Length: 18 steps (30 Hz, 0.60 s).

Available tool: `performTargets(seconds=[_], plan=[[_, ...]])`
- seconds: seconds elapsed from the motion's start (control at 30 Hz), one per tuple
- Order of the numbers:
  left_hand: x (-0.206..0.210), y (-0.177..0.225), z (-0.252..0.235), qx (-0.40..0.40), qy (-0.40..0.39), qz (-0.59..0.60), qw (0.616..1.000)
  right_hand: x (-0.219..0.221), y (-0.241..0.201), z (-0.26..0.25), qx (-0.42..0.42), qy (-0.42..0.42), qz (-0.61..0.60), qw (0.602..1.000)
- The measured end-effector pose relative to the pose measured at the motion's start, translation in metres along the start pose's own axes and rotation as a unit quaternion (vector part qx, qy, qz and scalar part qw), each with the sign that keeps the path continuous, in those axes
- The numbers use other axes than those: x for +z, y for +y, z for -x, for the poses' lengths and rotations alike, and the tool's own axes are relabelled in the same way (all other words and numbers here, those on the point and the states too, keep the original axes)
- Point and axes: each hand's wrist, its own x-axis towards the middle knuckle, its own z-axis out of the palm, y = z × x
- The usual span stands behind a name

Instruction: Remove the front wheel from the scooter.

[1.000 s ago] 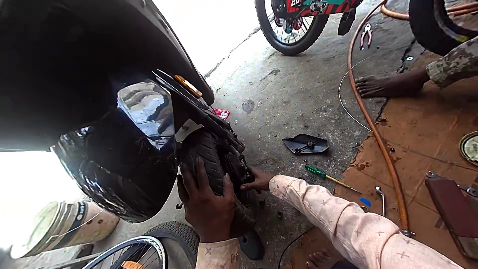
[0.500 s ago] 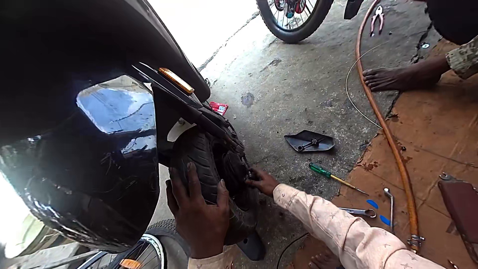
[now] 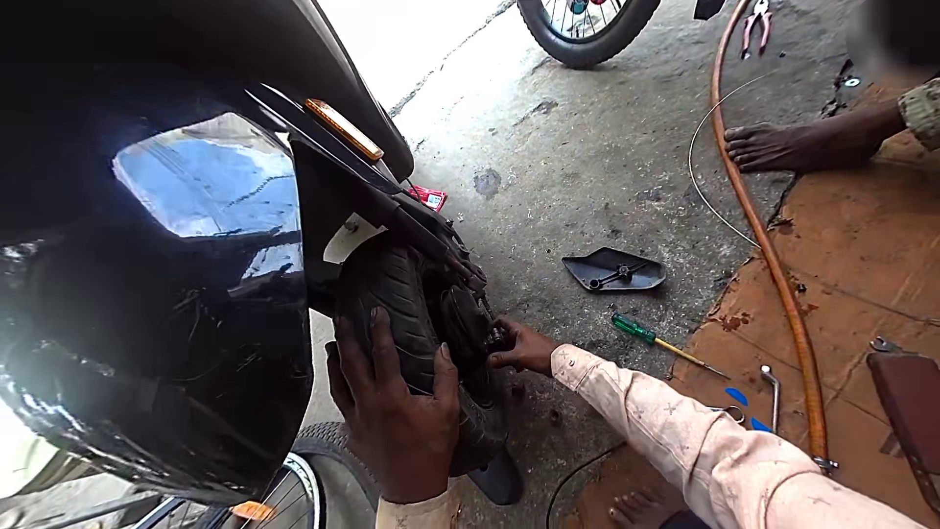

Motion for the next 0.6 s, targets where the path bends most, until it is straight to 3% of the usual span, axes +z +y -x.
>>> performTargets(seconds=[0.07, 0.13, 0.23, 0.3, 0.37, 0.53, 0.6], plan=[[0.001, 0.001, 0.0, -0.004, 0.001, -0.001, 1.0, -0.01, -0.007, -0.007, 0.012, -0.047, 0.041, 0.998], [0.001, 0.0, 0.0, -0.003, 0.002, -0.002, 1.0, -0.006, -0.004, -0.006, 0.006, -0.027, 0.047, 0.999], [0.002, -0.001, 0.001, -0.006, 0.004, -0.001, 1.0, 0.028, 0.005, 0.011, -0.025, 0.104, -0.018, 0.994], [0.002, -0.002, -0.004, -0.007, 0.003, -0.002, 1.0, 0.053, -0.006, 0.019, 0.004, 0.208, 0.046, 0.977], [0.003, -0.003, -0.011, -0.014, -0.006, -0.011, 1.0, 0.061, -0.013, 0.022, 0.025, 0.259, 0.11, 0.959], [0.005, -0.003, -0.021, -0.005, -0.015, 0.014, 1.0, -0.003, 0.0, 0.023, -0.024, 0.125, 0.088, 0.988], [0.006, -0.007, -0.021, -0.011, -0.007, 0.026, 1.0, -0.038, 0.0, 0.026, -0.028, 0.09, 0.142, 0.985]])
